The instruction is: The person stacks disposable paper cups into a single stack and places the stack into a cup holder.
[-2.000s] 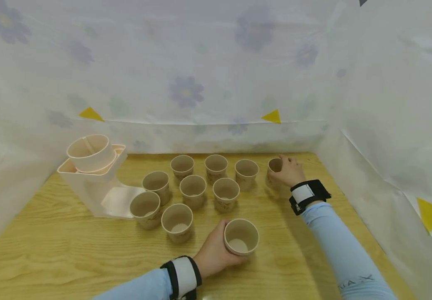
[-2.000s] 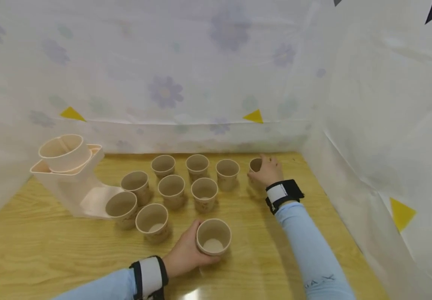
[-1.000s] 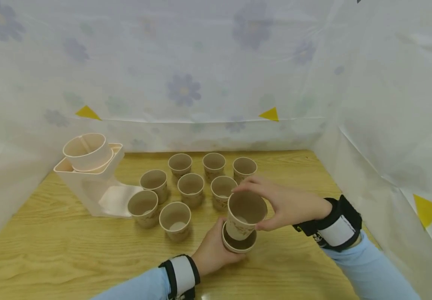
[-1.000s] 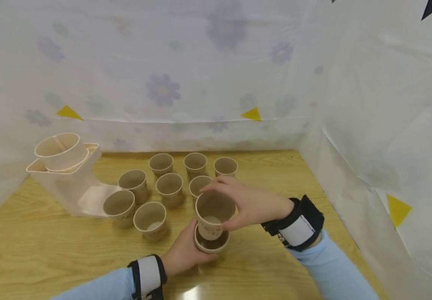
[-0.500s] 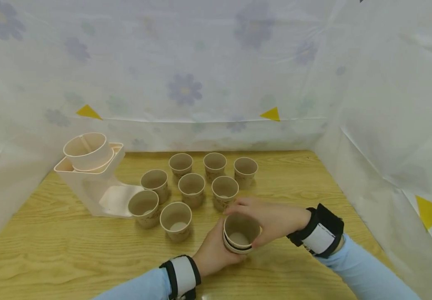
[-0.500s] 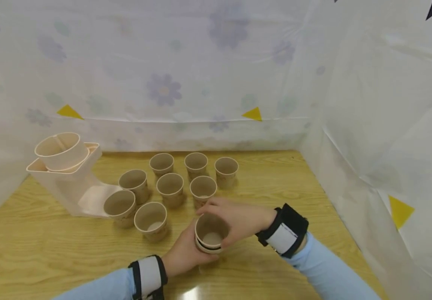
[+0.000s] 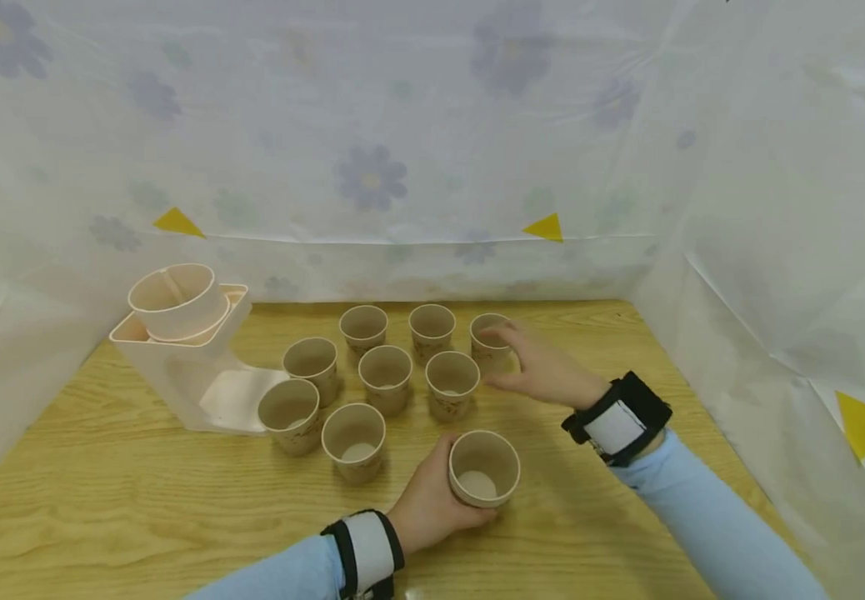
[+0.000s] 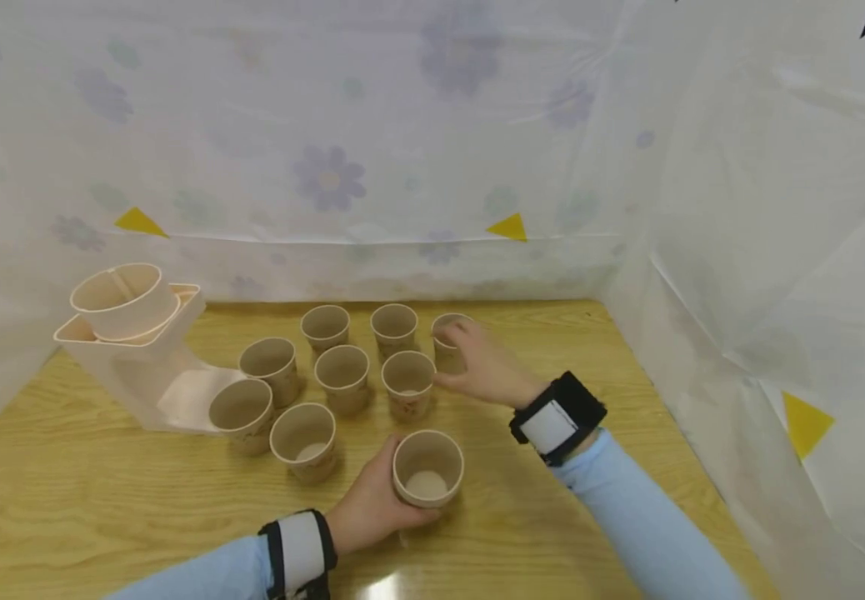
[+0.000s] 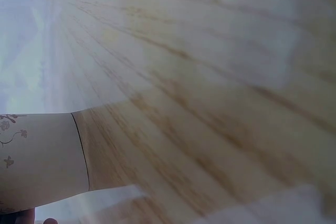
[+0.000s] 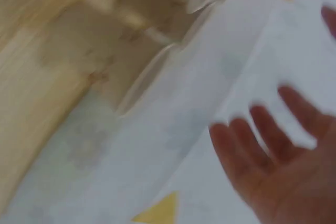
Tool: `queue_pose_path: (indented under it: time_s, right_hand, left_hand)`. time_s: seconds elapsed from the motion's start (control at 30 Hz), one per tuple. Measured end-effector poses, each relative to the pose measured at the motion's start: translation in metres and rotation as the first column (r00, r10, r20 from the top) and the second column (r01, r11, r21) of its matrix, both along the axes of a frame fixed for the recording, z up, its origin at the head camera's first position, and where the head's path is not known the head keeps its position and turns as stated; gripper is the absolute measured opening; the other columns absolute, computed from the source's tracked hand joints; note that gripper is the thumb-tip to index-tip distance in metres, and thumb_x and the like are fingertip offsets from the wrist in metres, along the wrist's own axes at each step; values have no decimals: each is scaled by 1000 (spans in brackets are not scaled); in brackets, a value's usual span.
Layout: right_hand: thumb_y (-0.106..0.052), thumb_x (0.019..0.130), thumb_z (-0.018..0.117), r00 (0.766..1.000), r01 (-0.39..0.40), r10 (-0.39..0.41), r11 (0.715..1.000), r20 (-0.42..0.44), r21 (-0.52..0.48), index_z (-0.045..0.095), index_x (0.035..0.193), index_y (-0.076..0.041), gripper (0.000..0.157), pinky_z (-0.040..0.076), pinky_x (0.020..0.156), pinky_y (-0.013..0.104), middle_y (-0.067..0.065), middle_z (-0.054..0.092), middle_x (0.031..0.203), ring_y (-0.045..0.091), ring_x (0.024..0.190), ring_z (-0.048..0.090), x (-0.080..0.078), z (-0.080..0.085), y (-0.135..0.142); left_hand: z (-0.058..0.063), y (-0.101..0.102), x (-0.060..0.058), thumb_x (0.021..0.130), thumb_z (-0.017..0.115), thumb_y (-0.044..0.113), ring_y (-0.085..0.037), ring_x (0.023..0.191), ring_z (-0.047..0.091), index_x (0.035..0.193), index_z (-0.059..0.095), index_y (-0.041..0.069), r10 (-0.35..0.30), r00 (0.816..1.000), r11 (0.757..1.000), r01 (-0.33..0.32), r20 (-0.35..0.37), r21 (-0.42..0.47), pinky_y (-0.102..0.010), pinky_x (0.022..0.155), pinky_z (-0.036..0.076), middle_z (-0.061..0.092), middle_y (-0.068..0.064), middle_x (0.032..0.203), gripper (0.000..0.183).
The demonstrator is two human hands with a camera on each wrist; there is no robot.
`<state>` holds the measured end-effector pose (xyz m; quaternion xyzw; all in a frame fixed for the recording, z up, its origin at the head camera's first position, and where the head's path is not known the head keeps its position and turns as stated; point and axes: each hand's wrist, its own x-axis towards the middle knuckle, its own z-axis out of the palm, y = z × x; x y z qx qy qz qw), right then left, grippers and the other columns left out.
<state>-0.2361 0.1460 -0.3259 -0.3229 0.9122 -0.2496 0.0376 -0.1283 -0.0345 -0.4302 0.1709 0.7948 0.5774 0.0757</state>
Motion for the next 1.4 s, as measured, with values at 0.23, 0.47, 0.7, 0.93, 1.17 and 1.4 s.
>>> queue_pose_path:
  time_s: [0.23, 0.47, 0.7, 0.93, 1.17, 1.4]
  right_hand:
    - [-32, 81, 68, 966, 257, -258, 966, 35, 22, 23, 144, 12, 89, 29, 108, 61, 37, 26, 146, 50, 133, 25, -65, -26, 2]
    - [-34, 78, 69, 955, 273, -277, 961, 110, 46, 26, 142, 15, 91, 31, 106, 61, 41, 28, 143, 51, 129, 30, -84, -48, 8]
    - [-33, 79, 68, 949, 289, -292, 956, 118, 45, 31, 138, 17, 86, 36, 103, 59, 42, 31, 139, 51, 123, 38, -86, -52, 8]
    - [-29, 81, 66, 954, 263, -258, 965, 152, -14, 29, 139, 16, 82, 37, 100, 61, 40, 28, 135, 49, 120, 37, -74, -35, 18]
    - [-14, 78, 70, 1000, 8, -11, 994, -21, -105, 42, 134, 10, 66, 44, 88, 55, 26, 44, 123, 37, 109, 45, -17, 33, 40]
    - [-17, 72, 76, 934, -332, 328, 943, -144, -5, 48, 133, -5, 69, 52, 81, 36, 3, 51, 121, 10, 101, 52, 36, 56, 39]
  left_hand:
    - [-1, 0, 1, 64, 83, 18, -26, 113, 54, 126, 41, 4, 10, 1000, 1000, -10, 18, 9, -49, 97, 44, 57, -13, 123, 77]
    - [0, 2, 1, 63, 83, 19, -25, 112, 55, 126, 41, 4, 14, 1000, 1000, -14, 6, 2, -48, 97, 45, 58, -12, 123, 77]
    - [1, 2, 1, 63, 84, 19, -24, 112, 55, 127, 41, 5, 15, 1000, 1000, -15, 13, -2, -48, 96, 45, 58, -12, 123, 77]
    - [1, 2, 1, 63, 83, 19, -24, 112, 55, 127, 41, 5, 19, 1000, 1000, -18, 23, -5, -48, 97, 45, 58, -11, 123, 78]
    - [0, 1, 1, 63, 83, 18, -26, 113, 54, 127, 41, 4, 18, 999, 1000, -18, 29, -6, -49, 97, 44, 57, -13, 123, 78]
    - [2, 0, 1, 65, 82, 16, -27, 114, 54, 129, 39, 3, -3, 1000, 1000, 3, 25, -13, -50, 98, 43, 56, -15, 125, 78]
